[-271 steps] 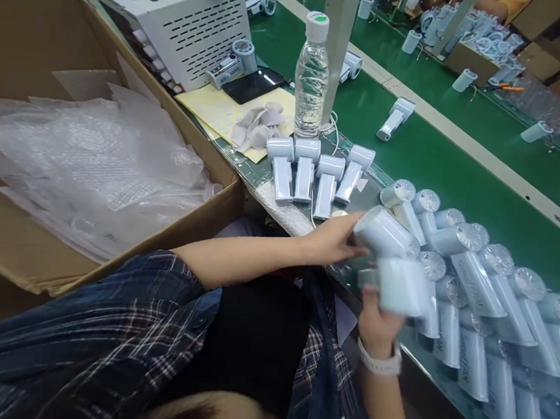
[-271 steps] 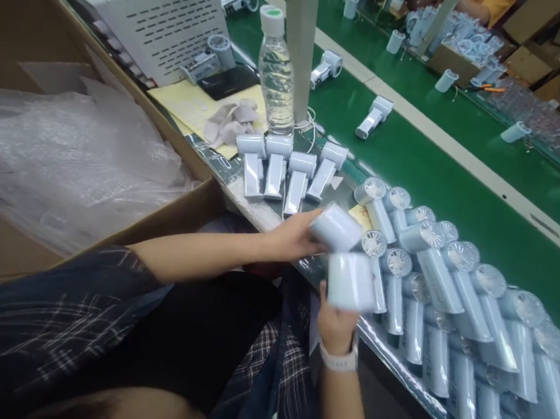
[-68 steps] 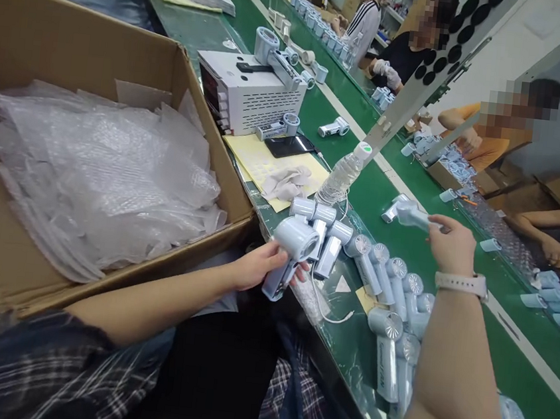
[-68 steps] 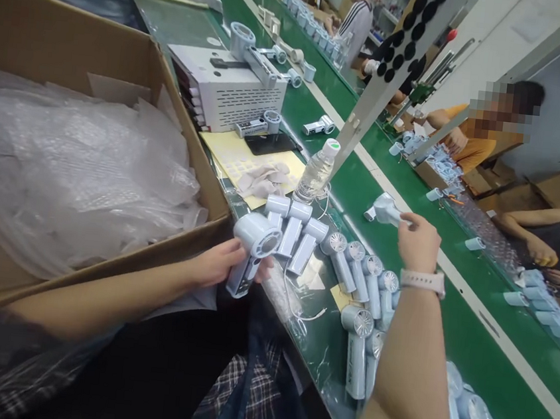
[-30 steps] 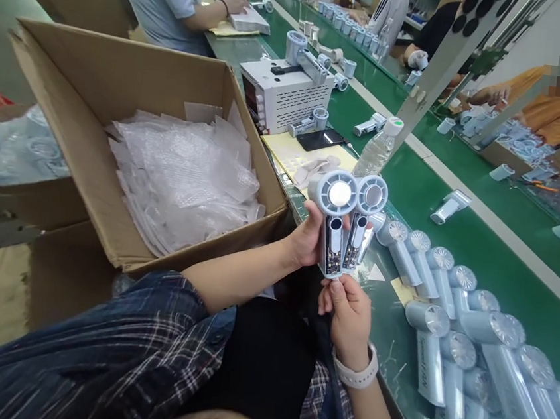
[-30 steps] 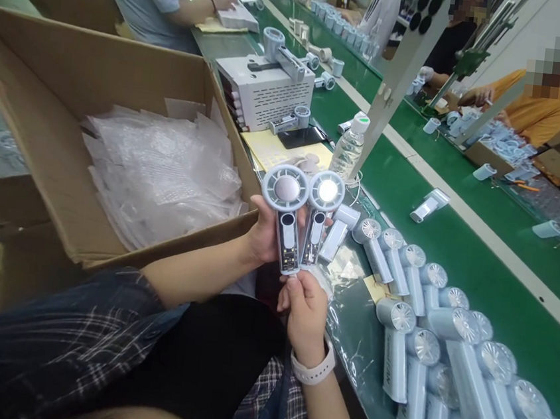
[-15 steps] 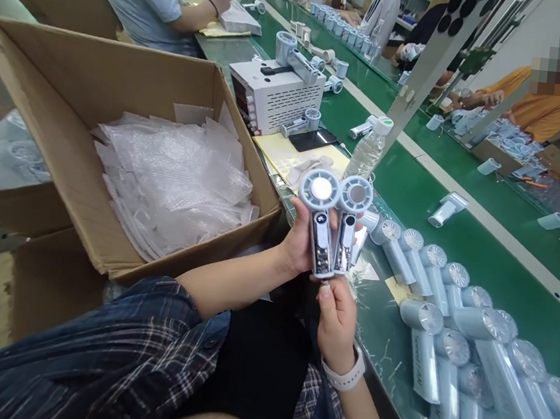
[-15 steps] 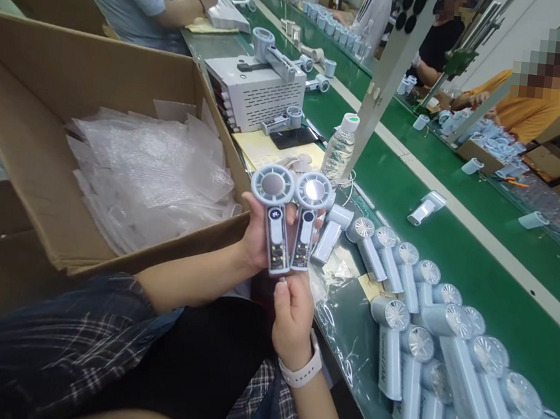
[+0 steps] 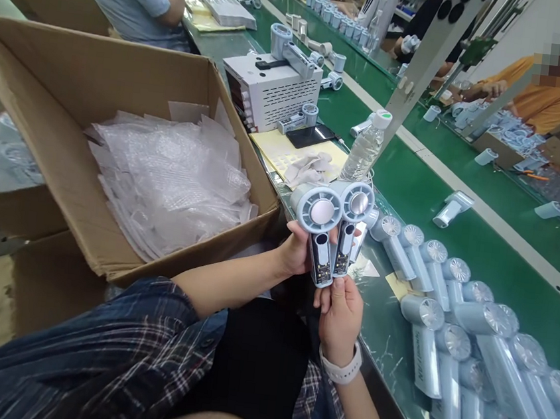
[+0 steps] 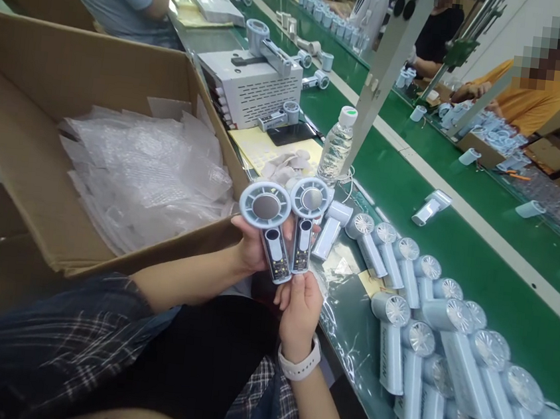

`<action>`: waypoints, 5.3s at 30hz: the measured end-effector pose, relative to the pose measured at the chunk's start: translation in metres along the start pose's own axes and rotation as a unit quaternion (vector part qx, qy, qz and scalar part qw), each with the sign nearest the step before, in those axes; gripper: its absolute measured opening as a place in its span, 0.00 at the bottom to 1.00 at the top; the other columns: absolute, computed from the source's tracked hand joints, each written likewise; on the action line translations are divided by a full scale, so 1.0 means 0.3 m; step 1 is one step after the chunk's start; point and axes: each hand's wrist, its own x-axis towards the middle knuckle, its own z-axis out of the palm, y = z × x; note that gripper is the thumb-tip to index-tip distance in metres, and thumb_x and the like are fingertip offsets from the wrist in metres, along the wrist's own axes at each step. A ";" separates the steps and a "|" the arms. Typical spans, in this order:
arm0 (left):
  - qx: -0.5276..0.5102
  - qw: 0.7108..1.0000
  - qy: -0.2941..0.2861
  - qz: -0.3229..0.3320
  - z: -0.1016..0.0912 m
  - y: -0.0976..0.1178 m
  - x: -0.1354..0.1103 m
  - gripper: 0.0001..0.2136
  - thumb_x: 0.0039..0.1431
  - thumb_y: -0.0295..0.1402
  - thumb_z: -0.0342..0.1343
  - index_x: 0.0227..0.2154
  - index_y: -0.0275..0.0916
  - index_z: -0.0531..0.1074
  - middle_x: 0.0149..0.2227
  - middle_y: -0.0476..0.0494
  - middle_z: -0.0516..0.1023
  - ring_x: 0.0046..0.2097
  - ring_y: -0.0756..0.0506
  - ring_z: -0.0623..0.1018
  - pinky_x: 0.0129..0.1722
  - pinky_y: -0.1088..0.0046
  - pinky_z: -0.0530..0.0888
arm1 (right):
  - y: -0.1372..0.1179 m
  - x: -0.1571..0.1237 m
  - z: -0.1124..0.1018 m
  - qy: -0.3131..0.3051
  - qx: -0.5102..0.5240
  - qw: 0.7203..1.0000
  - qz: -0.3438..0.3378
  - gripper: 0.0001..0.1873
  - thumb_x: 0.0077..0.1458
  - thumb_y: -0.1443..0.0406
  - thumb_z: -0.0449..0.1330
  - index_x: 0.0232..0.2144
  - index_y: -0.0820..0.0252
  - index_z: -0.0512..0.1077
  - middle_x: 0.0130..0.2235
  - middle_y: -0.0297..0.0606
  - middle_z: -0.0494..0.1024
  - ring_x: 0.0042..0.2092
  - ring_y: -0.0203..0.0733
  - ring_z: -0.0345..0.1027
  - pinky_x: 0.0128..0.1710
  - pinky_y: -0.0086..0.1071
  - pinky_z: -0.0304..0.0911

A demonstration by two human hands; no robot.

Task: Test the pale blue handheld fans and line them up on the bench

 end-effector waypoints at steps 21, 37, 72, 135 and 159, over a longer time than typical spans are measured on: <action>0.170 0.966 -0.158 -0.116 0.009 0.051 -0.061 0.37 0.40 0.39 0.78 0.56 0.38 0.75 0.55 0.33 0.78 0.56 0.31 0.77 0.55 0.60 0.75 | -0.065 -0.002 -0.203 0.060 -0.163 0.979 -0.107 0.20 0.58 0.54 0.66 0.48 0.57 0.74 0.43 0.46 0.82 0.52 0.55 0.76 0.52 0.48 0.72; 0.068 0.967 -0.107 -0.223 0.034 0.047 -0.102 0.27 0.49 0.37 0.72 0.46 0.39 0.63 0.36 0.49 0.73 0.33 0.49 0.75 0.34 0.72 0.75 | -0.146 -0.026 -0.141 0.000 0.163 0.987 -0.005 0.15 0.54 0.61 0.70 0.44 0.53 0.74 0.38 0.33 0.78 0.37 0.38 0.74 0.39 0.35 0.74; 0.106 0.976 -0.087 -0.172 -0.043 0.004 -0.088 0.24 0.55 0.44 0.68 0.44 0.40 0.61 0.35 0.51 0.72 0.29 0.50 0.76 0.29 0.72 0.76 | -0.110 -0.033 -0.134 0.008 0.099 0.995 0.007 0.15 0.57 0.56 0.66 0.43 0.54 0.70 0.36 0.33 0.75 0.31 0.37 0.70 0.29 0.32 0.70; 0.015 0.971 -0.052 -0.235 -0.021 0.050 -0.126 0.18 0.52 0.37 0.67 0.41 0.35 0.70 0.39 0.40 0.80 0.39 0.41 0.81 0.41 0.62 0.77 | -0.132 -0.017 -0.123 -0.027 0.192 0.978 0.080 0.21 0.57 0.47 0.56 0.36 0.57 0.75 0.33 0.40 0.74 0.29 0.43 0.65 0.27 0.38 0.63; 0.165 0.951 -0.048 -0.255 0.006 0.088 -0.109 0.35 0.43 0.50 0.75 0.47 0.37 0.65 0.34 0.45 0.82 0.37 0.44 0.84 0.41 0.68 0.78 | -0.124 0.000 -0.132 0.140 0.173 0.971 0.087 0.11 0.59 0.58 0.60 0.42 0.57 0.74 0.33 0.37 0.82 0.32 0.43 0.76 0.37 0.41 0.74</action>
